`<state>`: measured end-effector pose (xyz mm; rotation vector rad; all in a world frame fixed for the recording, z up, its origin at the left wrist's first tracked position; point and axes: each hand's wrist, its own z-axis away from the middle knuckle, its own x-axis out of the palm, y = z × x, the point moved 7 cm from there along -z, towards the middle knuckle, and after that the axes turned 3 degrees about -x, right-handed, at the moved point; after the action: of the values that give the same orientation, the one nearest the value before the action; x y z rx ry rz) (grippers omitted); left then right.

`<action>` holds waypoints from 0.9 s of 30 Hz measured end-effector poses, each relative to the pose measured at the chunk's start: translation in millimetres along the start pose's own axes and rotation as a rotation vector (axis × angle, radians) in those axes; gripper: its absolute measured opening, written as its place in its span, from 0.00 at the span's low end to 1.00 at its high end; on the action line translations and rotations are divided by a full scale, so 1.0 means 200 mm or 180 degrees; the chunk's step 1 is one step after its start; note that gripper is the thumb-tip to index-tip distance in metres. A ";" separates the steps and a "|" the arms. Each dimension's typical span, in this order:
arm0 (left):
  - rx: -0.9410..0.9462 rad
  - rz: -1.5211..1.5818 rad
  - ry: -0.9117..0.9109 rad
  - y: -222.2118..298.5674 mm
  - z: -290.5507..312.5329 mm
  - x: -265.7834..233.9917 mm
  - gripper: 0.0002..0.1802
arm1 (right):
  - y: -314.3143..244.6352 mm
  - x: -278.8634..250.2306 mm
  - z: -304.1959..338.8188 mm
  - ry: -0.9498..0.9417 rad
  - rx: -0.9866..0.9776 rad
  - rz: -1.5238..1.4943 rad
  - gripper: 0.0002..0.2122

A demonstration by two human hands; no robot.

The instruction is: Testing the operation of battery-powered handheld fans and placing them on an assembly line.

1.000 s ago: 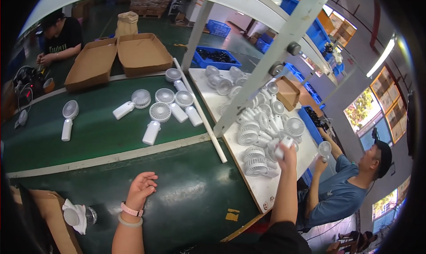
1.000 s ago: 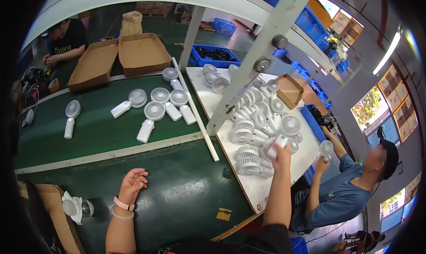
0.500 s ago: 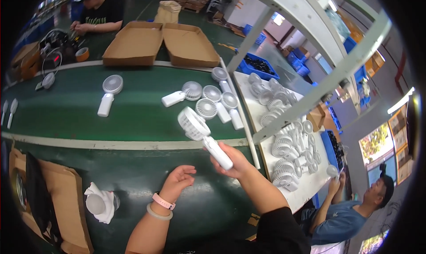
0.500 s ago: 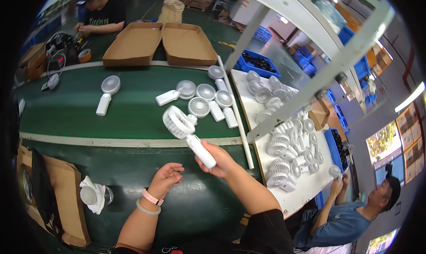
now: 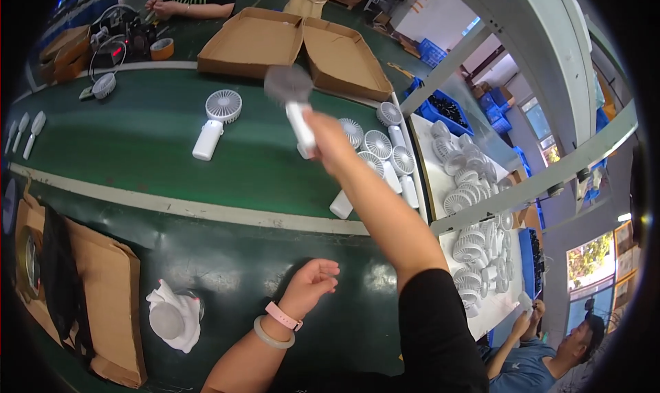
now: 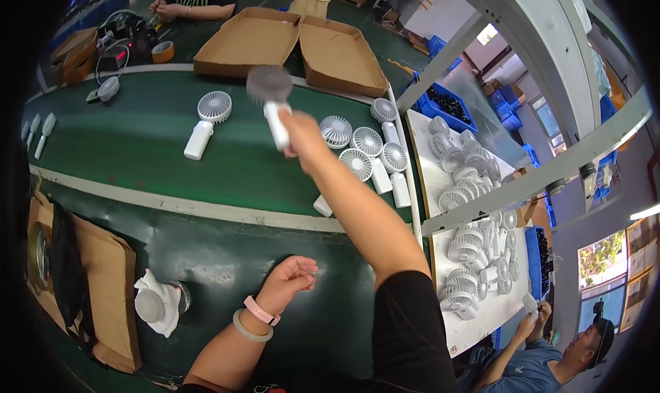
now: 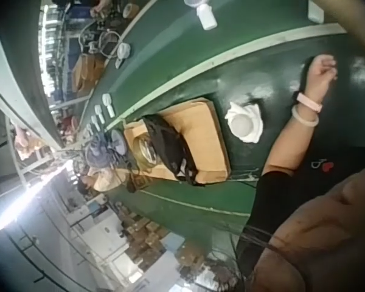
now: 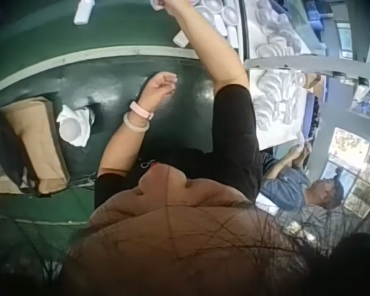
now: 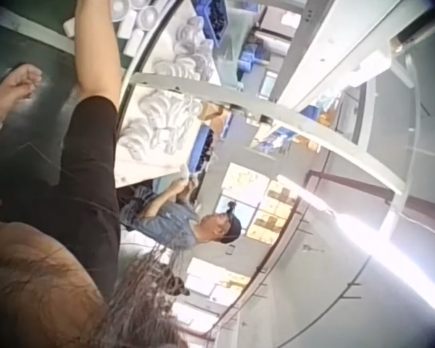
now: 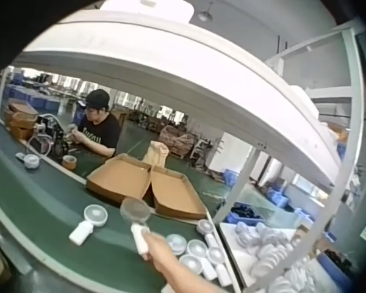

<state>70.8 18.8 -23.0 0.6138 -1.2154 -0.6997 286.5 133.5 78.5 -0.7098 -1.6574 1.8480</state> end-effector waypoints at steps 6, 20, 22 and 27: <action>-0.0241 0.0510 -0.0043 -0.02 -0.01 0.05 0.15 | -0.25 -0.25 -0.51 0.0853 -0.1563 0.2498 0.25; -0.0188 0.0489 0.0142 -0.01 0.03 -0.04 0.13 | 0.17 -0.13 0.32 0.1136 -0.1754 0.2857 0.27; -0.0132 0.0722 0.0158 0.01 0.03 -0.03 0.13 | 0.18 -0.13 0.49 0.0678 -0.1407 0.1323 0.35; 0.0661 0.1068 0.0486 0.12 0.05 -0.05 0.18 | 0.27 -0.02 0.88 -0.0123 -0.0163 -0.0841 0.33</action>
<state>63.5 40.8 -8.4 0.6033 -1.2186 -0.2423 162.5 1.9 42.9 -0.4525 -1.7362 1.6471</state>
